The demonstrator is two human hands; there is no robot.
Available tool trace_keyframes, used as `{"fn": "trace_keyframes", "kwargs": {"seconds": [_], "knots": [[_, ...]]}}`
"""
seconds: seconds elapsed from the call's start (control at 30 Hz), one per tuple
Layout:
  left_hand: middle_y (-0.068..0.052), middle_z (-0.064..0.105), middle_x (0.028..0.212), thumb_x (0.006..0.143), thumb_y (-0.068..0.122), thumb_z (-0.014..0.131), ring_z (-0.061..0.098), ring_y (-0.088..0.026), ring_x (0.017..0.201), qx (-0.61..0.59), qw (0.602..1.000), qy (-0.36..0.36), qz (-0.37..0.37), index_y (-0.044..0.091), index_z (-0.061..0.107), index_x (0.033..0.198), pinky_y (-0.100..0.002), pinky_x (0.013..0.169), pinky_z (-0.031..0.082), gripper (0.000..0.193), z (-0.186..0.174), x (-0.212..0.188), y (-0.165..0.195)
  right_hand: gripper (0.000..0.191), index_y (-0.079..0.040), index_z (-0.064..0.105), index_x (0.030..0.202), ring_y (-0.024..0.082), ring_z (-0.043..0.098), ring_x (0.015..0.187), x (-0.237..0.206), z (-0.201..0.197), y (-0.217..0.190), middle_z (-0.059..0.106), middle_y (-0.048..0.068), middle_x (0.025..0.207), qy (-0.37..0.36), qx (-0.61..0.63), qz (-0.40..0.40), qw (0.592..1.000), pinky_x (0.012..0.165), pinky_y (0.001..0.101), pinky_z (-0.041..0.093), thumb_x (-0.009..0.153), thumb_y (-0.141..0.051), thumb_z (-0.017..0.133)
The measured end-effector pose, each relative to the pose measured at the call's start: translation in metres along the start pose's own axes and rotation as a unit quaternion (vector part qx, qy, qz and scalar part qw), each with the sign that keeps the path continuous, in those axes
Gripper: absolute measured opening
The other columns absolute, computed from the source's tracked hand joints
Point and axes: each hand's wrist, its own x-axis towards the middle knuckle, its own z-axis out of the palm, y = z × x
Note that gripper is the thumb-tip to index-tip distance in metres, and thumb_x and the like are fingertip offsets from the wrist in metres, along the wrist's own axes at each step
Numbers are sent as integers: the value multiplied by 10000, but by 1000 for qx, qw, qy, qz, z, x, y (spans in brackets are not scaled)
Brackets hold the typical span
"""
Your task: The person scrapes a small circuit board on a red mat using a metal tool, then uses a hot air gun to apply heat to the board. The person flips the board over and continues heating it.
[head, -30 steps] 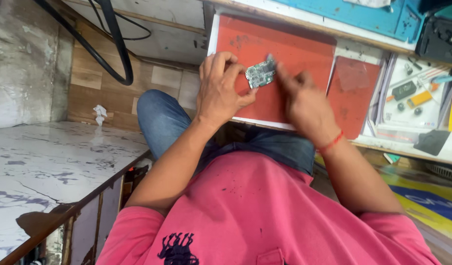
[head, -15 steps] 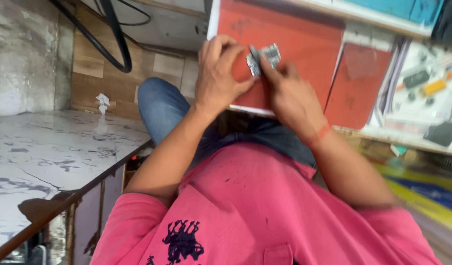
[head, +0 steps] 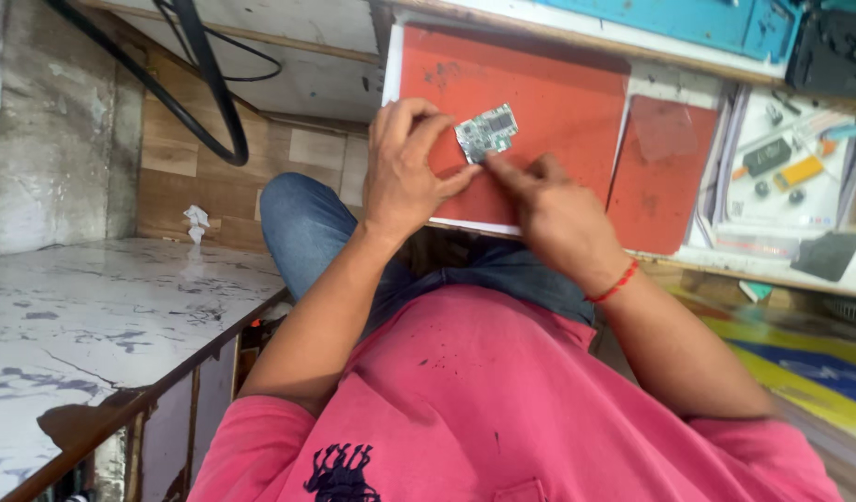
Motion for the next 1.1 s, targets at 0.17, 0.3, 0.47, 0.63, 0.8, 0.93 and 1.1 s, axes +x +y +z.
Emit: {"fn": "trace_keyframes", "kwargs": {"seconds": [0.17,0.3,0.47,0.63,0.8,0.93,1.1], "knots": [[-40,593,1155,684,267,933,524,-285,1118,46,997,-31,44,55,728,1115,-467,1020,425,523,0,-2,0,511,-194,569,1464,429,662,737,-4,5,15,641,208,1003,21,1,-9,1000,621,516,538,962,-101,555],[-46,585,1123,762,297,893,527,-268,1103,117,989,0,95,29,714,1102,-540,1088,396,469,10,-3,-2,553,-202,584,1487,433,652,779,-3,10,27,637,210,1045,58,3,18,998,676,516,539,966,-23,531],[-91,559,1054,799,269,854,522,-302,1056,118,989,-27,88,-13,708,1118,-560,1107,390,450,19,-2,-6,565,-198,600,1447,425,661,788,-7,4,33,643,215,1044,56,9,-29,998,669,500,546,910,-26,565],[-88,558,1065,787,274,848,534,-288,1061,135,987,-16,84,-7,708,1126,-568,1126,379,462,18,-4,-5,606,-169,601,1452,433,656,776,-9,-4,31,642,230,1046,42,13,-33,998,672,502,544,868,-9,562],[-87,552,1075,825,275,851,529,-284,1058,124,988,-30,83,-15,703,1144,-550,1132,387,456,18,-5,-5,540,-127,588,1472,426,655,784,-13,-6,29,645,228,1023,39,30,-28,998,688,496,537,945,-10,554],[-89,544,1045,800,270,849,535,-288,1044,124,988,-15,86,-9,705,1110,-572,1118,385,441,19,-5,-6,544,-117,584,1466,403,663,777,-14,-3,25,633,220,981,47,51,-29,997,697,483,543,935,-1,562],[-86,548,1030,801,260,840,538,-285,1028,135,986,-17,92,-7,706,1098,-581,1106,393,422,21,-4,-7,552,-111,569,1480,411,659,806,-18,-4,28,622,225,985,53,71,-30,996,711,482,539,938,-3,572]]}}
